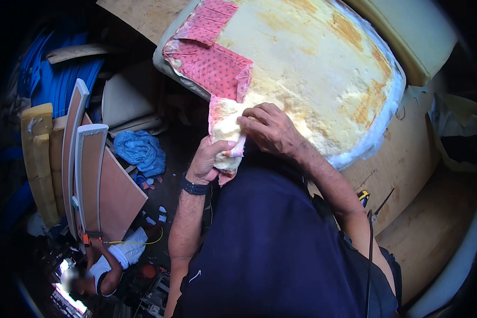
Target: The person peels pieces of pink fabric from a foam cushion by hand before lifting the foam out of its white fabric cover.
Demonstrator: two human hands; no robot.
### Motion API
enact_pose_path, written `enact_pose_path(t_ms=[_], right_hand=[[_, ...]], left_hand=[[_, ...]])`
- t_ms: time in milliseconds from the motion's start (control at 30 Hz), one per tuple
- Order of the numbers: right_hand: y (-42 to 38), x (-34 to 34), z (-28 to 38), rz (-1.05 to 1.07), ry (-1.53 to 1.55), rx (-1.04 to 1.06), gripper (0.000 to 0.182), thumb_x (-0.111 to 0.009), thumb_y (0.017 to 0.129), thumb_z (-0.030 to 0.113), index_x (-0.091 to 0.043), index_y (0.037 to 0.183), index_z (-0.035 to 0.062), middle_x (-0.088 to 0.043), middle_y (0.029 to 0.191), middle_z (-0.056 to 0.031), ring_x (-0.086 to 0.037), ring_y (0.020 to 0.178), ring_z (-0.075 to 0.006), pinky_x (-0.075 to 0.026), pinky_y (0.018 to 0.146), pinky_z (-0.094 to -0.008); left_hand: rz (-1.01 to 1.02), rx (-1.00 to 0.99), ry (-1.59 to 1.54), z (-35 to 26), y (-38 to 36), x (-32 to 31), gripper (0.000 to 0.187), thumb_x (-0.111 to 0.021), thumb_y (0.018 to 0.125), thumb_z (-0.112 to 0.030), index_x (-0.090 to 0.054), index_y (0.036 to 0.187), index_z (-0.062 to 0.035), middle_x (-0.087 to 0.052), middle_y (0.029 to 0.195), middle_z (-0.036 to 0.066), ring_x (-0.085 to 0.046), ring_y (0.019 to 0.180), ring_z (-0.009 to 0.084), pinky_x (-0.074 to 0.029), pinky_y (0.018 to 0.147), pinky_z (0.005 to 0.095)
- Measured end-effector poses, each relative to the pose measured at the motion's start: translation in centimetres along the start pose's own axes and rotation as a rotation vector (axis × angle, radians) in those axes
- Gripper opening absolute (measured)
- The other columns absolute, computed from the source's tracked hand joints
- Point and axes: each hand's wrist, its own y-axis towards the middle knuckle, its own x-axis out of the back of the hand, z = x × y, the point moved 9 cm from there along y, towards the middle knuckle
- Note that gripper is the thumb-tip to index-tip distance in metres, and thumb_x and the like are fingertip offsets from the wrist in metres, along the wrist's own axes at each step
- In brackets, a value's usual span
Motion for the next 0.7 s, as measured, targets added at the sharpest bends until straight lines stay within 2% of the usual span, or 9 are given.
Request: enact_pose_path(t_ms=[100,133,233,400,500,567,633,700], right_hand=[[0.1,0.0,0.3,-0.012,0.100,-0.046,0.038,-0.076,0.081,0.007,-0.067,0.118,0.0063,-0.067,0.110,-0.0119,-0.065,0.094,-0.0311,-0.055,0.081,-0.0411],[0.5,0.1,0.7,0.012,0.111,-0.032,0.038,-0.076,0.081,0.008,-0.067,0.118,0.0053,-0.067,0.110,-0.0128,-0.066,0.091,-0.0311,-0.055,0.079,-0.0406],[0.6,-0.3,1.2,0.052,0.059,0.020,0.039,-0.077,0.081,0.009,-0.067,0.119,0.0049,-0.067,0.109,-0.0131,-0.066,0.089,-0.0303,-0.056,0.076,-0.0403],[0.4,-0.2,2.2,0.075,0.021,0.030,0.042,-0.077,0.083,0.013,-0.066,0.123,0.0051,-0.066,0.108,-0.0119,-0.066,0.088,-0.0288,-0.056,0.075,-0.0400],[0.6,0.1,2.4,0.151,0.022,0.018,0.046,-0.075,0.083,0.018,-0.063,0.125,0.0044,-0.064,0.106,-0.0104,-0.065,0.088,-0.0272,-0.055,0.078,-0.0396],[0.5,0.0,2.7,0.217,0.003,0.015,0.049,-0.075,0.083,0.022,-0.061,0.126,0.0038,-0.063,0.104,-0.0097,-0.064,0.089,-0.0262,-0.054,0.080,-0.0392],[0.6,0.2,3.5,0.233,-0.024,0.055,0.055,-0.074,0.079,0.022,-0.059,0.128,0.0018,-0.061,0.102,-0.0100,-0.063,0.088,-0.0261,-0.054,0.081,-0.0388],[0.5,0.0,4.1,0.209,-0.072,0.046,0.055,-0.074,0.075,0.019,-0.061,0.126,0.0018,-0.062,0.103,-0.0103,-0.064,0.088,-0.0272,-0.054,0.080,-0.0389]], left_hand=[[-0.058,-0.045,0.107,-0.9,-0.5,-1.0,0.034,-0.074,0.089,-0.010,-0.063,0.119,0.0029,-0.070,0.089,0.007,-0.067,0.064,0.0134,-0.055,0.052,0.0281],[-0.012,0.013,0.175,-0.7,-0.8,-1.0,0.034,-0.077,0.088,-0.007,-0.064,0.118,0.0025,-0.071,0.091,0.007,-0.068,0.069,0.0113,-0.055,0.057,0.0247],[-0.003,0.052,0.268,-1.4,-1.5,-2.1,0.033,-0.079,0.086,-0.006,-0.066,0.116,0.0024,-0.072,0.092,0.007,-0.069,0.073,0.0107,-0.054,0.061,0.0225],[-0.014,-0.025,0.306,-1.3,-1.2,-2.5,0.033,-0.081,0.086,-0.008,-0.067,0.114,0.0034,-0.074,0.097,0.008,-0.071,0.079,0.0115,-0.056,0.069,0.0237],[0.004,-0.067,0.466,-1.4,-1.3,-2.9,0.033,-0.081,0.087,-0.012,-0.068,0.113,0.0034,-0.075,0.098,0.007,-0.071,0.085,0.0126,-0.057,0.076,0.0262],[0.026,-0.211,0.744,-2.5,-1.9,-4.1,0.035,-0.082,0.087,-0.016,-0.068,0.113,0.0029,-0.075,0.098,0.006,-0.070,0.089,0.0133,-0.056,0.081,0.0286],[0.039,-0.179,0.735,-2.4,-2.4,-4.3,0.035,-0.080,0.089,-0.020,-0.067,0.112,0.0029,-0.075,0.098,0.007,-0.069,0.091,0.0139,-0.056,0.083,0.0310],[-0.002,-0.206,0.865,-3.0,-2.8,-4.5,0.032,-0.072,0.095,-0.024,-0.067,0.110,0.0042,-0.075,0.097,0.009,-0.068,0.088,0.0136,-0.055,0.081,0.0316]])
